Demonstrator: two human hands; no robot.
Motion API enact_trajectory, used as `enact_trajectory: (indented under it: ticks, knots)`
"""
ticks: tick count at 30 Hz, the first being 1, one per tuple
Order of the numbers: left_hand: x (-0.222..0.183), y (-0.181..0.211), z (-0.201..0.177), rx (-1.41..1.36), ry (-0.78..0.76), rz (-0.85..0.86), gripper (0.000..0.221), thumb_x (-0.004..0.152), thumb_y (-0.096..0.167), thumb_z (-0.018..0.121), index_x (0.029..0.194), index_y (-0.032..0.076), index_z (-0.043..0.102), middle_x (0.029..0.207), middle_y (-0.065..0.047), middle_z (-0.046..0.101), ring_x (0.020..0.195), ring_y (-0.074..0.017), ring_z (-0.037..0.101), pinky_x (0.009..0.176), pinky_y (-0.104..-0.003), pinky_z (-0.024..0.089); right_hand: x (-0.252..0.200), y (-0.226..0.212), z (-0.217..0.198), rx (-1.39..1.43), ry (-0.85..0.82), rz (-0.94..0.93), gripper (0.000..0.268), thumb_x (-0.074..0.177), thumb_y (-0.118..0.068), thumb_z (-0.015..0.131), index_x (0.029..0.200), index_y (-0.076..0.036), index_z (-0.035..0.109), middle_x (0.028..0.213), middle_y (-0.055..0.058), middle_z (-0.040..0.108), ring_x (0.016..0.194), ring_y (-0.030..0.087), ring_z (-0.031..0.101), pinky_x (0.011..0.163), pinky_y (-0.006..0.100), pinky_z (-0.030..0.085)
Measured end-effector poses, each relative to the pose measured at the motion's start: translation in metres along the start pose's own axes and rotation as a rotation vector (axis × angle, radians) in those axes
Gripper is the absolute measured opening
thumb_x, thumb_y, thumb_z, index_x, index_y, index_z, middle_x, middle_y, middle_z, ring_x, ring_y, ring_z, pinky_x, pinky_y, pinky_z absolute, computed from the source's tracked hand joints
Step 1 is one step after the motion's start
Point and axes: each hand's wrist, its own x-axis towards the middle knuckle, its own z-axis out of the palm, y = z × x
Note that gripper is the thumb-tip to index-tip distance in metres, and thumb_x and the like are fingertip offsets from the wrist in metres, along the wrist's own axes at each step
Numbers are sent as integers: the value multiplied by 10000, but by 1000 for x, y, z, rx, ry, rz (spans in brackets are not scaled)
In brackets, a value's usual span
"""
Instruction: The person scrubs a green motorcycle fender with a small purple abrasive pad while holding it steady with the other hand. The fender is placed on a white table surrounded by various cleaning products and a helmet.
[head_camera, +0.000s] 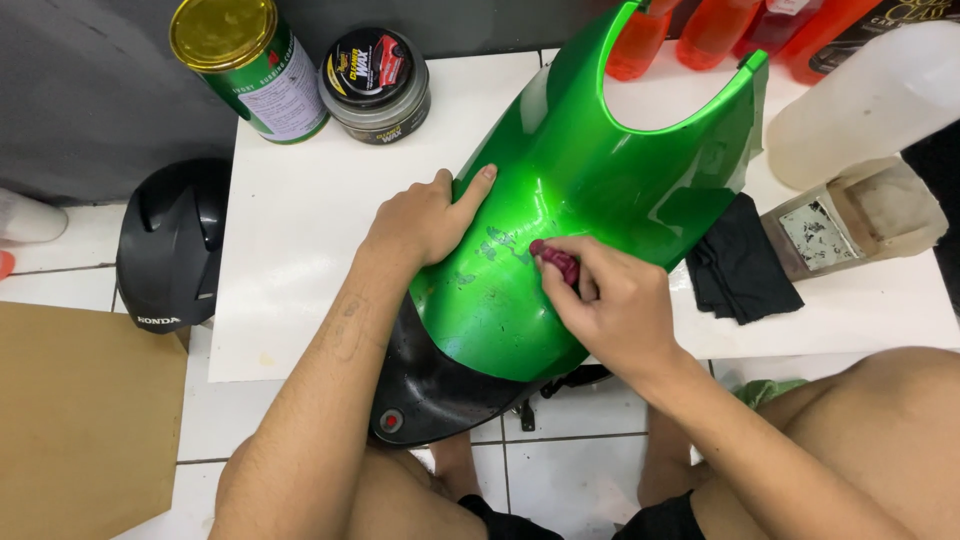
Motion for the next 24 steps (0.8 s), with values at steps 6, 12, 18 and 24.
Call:
enact_trajectory:
  ticks: [6,12,18,24]
  knots:
    - [0,0,0,-9,5,4,1049,902,821,60,1367,31,571,1188,-267,698,1131,-446,678,974,-537,491,-3,2,-1,74,-114,37,171,827,-79,769,985,-142,751,399,2,483,397,182,553,508,264,504]
    - [3,-4,1,-7,6,13,1054,890,826,66,1376,36,568,1206,-256,695,1150,-445,671,982,-538,488,-7,-11,3,42,-133,7,131,838,-97,769,953,-159,760,414,-7,525,407,180,584,496,269,511]
    - [3,-4,1,-5,21,19,1057,895,815,48,1379,30,564,1200,-258,697,1145,-443,674,978,-540,490,-5,-15,4,-7,-62,-14,133,851,-92,777,976,-135,762,432,22,519,439,223,586,507,305,509]
    - [5,-4,3,-8,9,8,1069,883,828,49,1404,43,553,1227,-246,693,1172,-439,663,993,-541,480,-6,-10,6,-49,-44,-18,129,854,-108,783,977,-143,766,432,-5,517,435,189,580,515,279,517]
